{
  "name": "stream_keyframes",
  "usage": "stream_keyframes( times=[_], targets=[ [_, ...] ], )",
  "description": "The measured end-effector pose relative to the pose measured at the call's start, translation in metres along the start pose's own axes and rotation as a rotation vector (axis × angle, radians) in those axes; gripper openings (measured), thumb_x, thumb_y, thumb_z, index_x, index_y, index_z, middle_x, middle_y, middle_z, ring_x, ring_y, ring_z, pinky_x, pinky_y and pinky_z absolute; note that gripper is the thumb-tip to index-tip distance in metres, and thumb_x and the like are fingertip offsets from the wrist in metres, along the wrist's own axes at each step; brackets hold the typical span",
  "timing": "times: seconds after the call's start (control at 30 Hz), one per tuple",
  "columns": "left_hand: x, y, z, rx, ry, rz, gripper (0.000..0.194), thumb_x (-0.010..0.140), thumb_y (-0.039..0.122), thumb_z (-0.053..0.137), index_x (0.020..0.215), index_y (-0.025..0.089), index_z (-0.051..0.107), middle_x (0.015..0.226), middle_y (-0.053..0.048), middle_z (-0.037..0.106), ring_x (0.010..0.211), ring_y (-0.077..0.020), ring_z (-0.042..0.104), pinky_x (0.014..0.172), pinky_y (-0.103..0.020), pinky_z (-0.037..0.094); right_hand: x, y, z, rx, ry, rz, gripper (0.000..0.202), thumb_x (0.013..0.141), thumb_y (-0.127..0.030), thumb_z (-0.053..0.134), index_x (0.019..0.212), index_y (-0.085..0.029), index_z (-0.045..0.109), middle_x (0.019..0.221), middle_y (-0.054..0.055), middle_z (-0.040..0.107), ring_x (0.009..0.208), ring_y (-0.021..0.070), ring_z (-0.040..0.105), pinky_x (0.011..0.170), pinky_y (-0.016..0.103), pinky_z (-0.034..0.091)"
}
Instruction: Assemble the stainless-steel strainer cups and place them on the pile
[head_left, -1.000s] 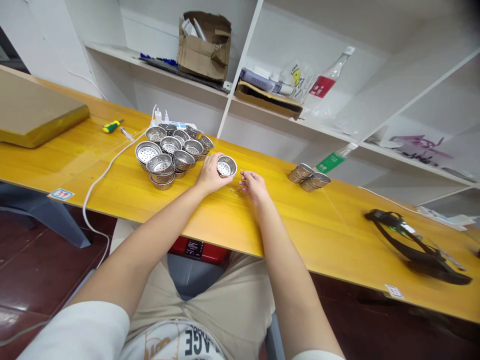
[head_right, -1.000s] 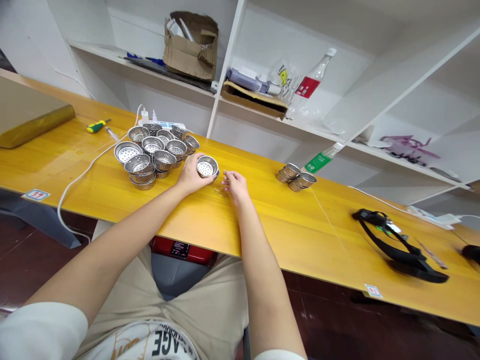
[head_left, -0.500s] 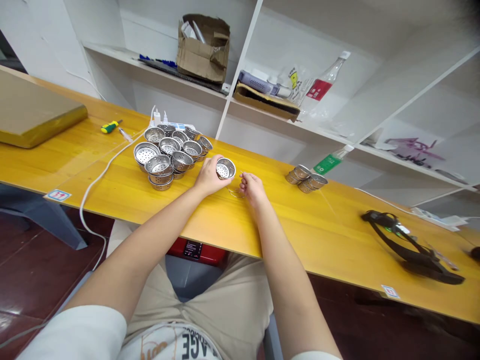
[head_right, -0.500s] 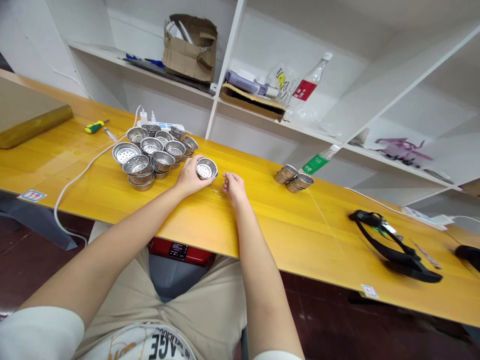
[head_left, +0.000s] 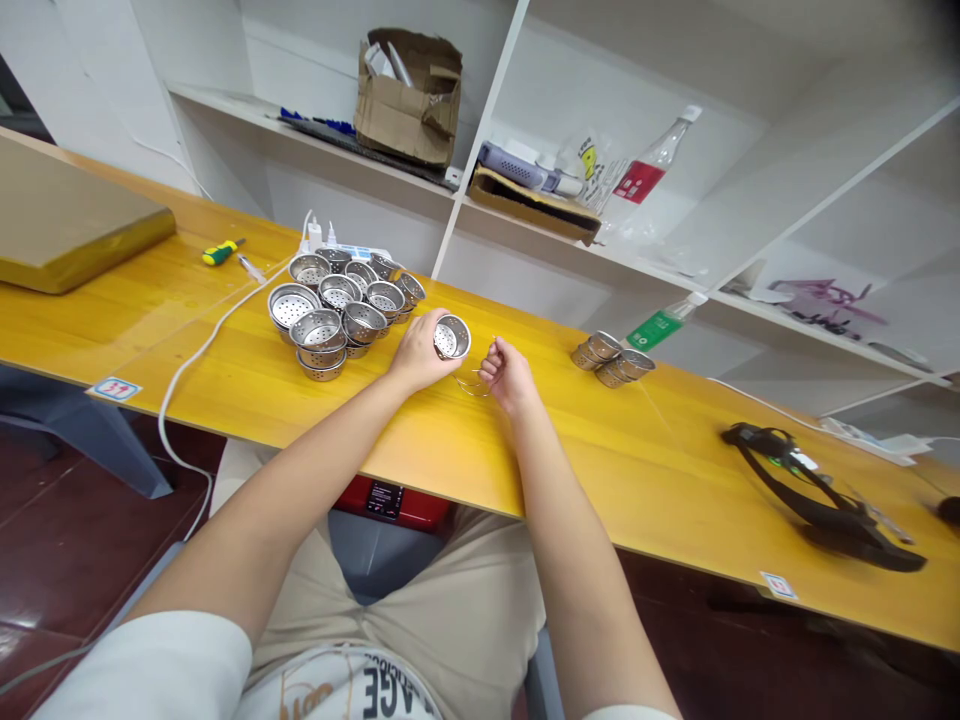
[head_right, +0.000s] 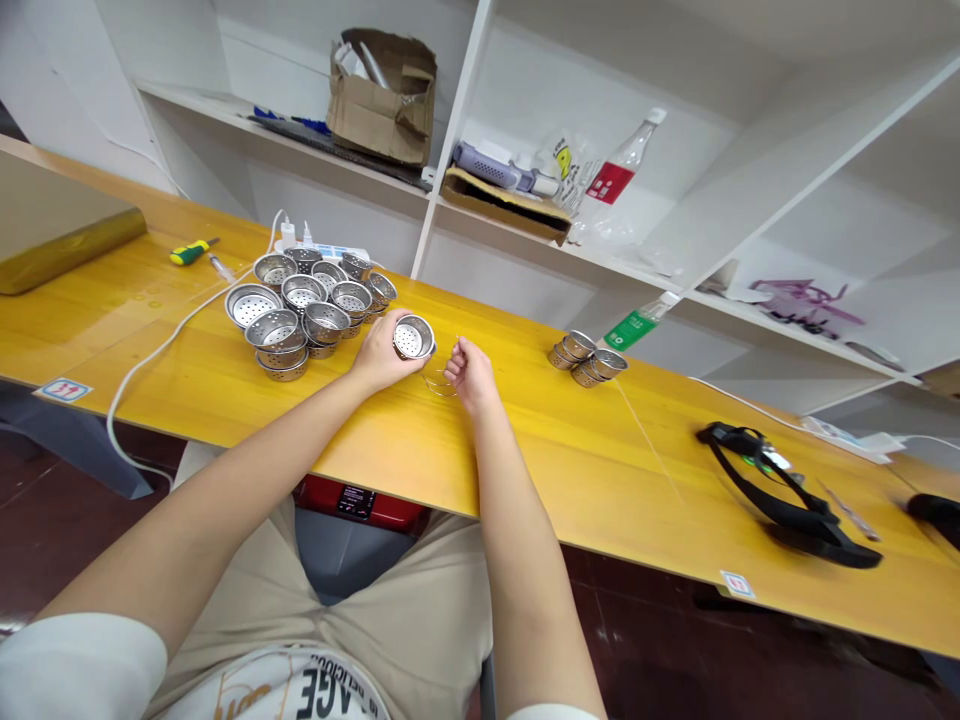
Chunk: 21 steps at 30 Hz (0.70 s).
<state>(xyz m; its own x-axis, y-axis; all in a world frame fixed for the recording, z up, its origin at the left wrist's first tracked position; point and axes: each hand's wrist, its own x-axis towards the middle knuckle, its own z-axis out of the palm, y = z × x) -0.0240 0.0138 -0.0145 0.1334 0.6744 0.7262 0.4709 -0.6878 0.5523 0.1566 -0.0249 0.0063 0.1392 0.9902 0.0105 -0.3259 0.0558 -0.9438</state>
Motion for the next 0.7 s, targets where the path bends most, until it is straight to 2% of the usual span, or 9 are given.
stream_keyframes(
  times=[0.23, 0.4, 0.7],
  targets=[
    [-0.0007, 0.0038, -0.0015, -0.014, -0.083, 0.135, 0.071, 0.069, 0.02, 0.082, 0.134, 0.021, 0.054, 0.132, -0.013, 0.067, 0.125, -0.0307, 0.064, 0.112, -0.045, 0.05, -0.0103, -0.0115, 0.0063, 0.101, -0.122, -0.067, 0.047, 0.091, -0.053, 0.073, 0.068, -0.023, 0.045, 0.059, -0.007, 0.025, 0.049, 0.0095, 0.027, 0.045, 0.02, 0.033],
    [-0.0013, 0.0047, -0.0018, -0.011, -0.134, 0.208, 0.07, 0.069, 0.017, 0.08, 0.135, 0.02, 0.054, 0.132, -0.014, 0.066, 0.125, -0.0311, 0.062, 0.112, -0.046, 0.05, -0.0109, -0.0116, 0.0087, 0.066, -0.07, -0.068, 0.047, 0.095, -0.055, 0.067, 0.068, -0.024, 0.044, 0.059, -0.006, 0.029, 0.051, 0.0112, 0.034, 0.049, 0.022, 0.041],
    [-0.0018, 0.0025, -0.0005, -0.005, -0.124, 0.289, 0.07, 0.071, 0.018, 0.079, 0.137, 0.016, 0.055, 0.132, -0.015, 0.065, 0.123, -0.0314, 0.062, 0.111, -0.046, 0.05, -0.0064, -0.0066, 0.0072, 0.245, -0.17, -0.042, 0.044, 0.094, -0.041, 0.072, 0.066, -0.022, 0.044, 0.056, -0.007, 0.033, 0.049, 0.0084, 0.036, 0.05, 0.02, 0.04]
  ],
)
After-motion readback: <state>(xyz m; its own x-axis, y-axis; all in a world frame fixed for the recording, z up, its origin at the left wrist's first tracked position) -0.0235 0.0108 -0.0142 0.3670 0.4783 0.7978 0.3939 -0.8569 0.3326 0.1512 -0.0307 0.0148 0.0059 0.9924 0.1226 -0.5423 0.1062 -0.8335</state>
